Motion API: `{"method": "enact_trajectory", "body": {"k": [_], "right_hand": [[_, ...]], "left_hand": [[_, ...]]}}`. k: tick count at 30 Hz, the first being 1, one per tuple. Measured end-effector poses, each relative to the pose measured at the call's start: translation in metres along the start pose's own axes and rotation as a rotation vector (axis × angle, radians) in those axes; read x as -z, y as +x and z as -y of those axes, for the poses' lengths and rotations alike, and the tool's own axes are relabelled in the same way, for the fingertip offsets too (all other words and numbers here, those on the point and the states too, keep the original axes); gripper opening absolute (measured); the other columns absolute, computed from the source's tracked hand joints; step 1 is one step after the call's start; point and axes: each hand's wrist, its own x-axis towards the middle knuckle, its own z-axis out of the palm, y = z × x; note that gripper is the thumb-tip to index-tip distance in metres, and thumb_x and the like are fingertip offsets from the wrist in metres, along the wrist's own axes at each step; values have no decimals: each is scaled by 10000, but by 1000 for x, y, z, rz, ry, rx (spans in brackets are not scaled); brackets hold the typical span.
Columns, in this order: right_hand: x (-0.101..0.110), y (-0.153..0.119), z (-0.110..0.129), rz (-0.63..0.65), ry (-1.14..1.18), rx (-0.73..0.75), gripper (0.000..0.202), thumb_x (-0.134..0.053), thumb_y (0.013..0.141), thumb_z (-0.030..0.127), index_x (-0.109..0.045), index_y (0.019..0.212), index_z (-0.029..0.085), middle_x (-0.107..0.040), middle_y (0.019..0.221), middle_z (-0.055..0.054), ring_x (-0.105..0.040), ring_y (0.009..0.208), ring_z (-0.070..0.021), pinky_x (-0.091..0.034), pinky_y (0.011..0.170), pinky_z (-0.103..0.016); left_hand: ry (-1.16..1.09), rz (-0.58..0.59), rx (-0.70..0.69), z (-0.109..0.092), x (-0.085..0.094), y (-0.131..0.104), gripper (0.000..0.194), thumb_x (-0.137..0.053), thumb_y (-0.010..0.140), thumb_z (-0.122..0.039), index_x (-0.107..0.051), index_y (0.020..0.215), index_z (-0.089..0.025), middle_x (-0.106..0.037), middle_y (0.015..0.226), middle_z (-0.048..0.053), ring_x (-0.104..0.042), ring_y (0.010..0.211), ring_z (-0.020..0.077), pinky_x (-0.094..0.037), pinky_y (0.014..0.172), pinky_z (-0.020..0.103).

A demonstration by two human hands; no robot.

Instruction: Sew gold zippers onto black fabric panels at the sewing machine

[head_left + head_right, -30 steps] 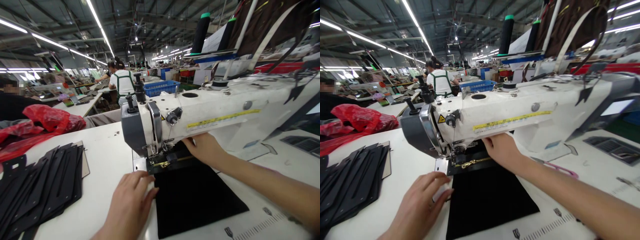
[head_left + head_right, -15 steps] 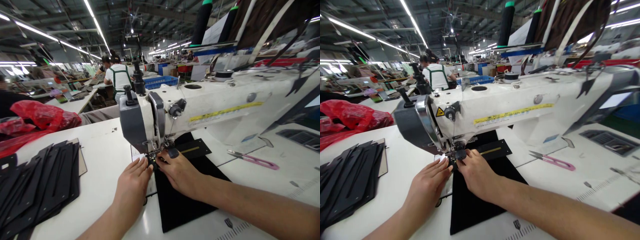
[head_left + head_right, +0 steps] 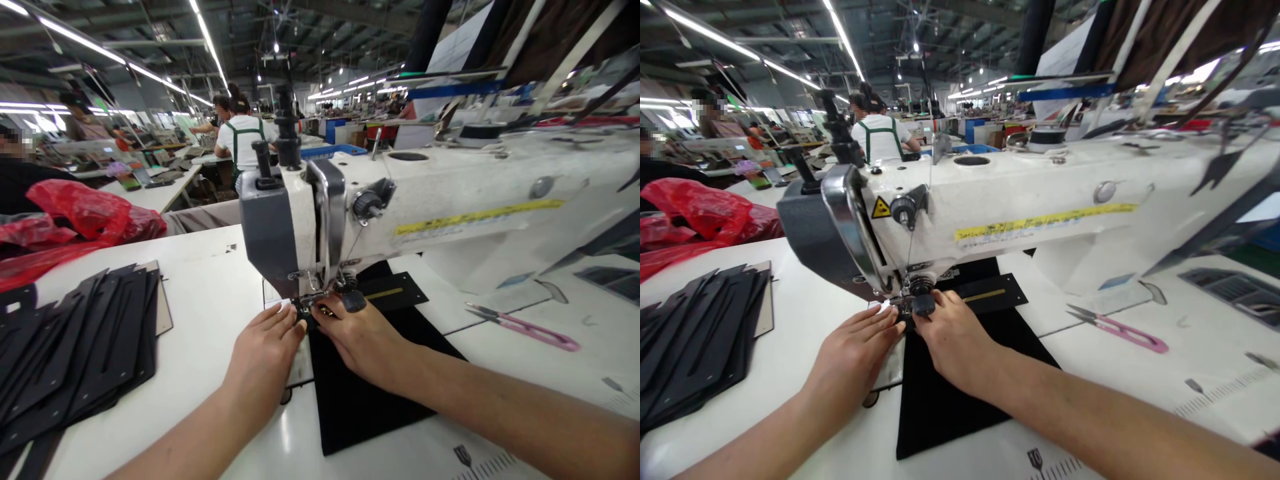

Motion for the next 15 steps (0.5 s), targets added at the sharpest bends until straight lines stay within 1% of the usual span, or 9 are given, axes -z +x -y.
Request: {"method": "enact_trajectory", "body": {"k": [5,11,15], "right_hand": [[-2,1,-1,-27,19,-8,271,-405,834,41,-603,1012,95,-568,1090,-155,-478,1048,-271,-431,870,-429],[-1,4,-2,-42,10,-15,237,-422,817,39,-619,929,106,-585,1085,-152,-515,999,-270,-435,876,-419],[-2,5,-3,-57,-1,-14,223,-428,823,49,-618,921,113,-584,1101,-152,-517,1009,-268,-433,885,-409]], "left_hand": [[-20,-12,7,0,-2,2,240,-412,877,-114,-642,943,-95,-667,1025,139,-627,980,227,-487,921,404],[-23,-10,31,0,-1,3,233,-425,859,-94,-645,933,-103,-669,1016,141,-635,957,222,-485,925,397],[-7,-40,29,2,-3,5,222,-433,849,-83,-647,902,-102,-677,988,136,-643,932,224,-498,905,391]]}}
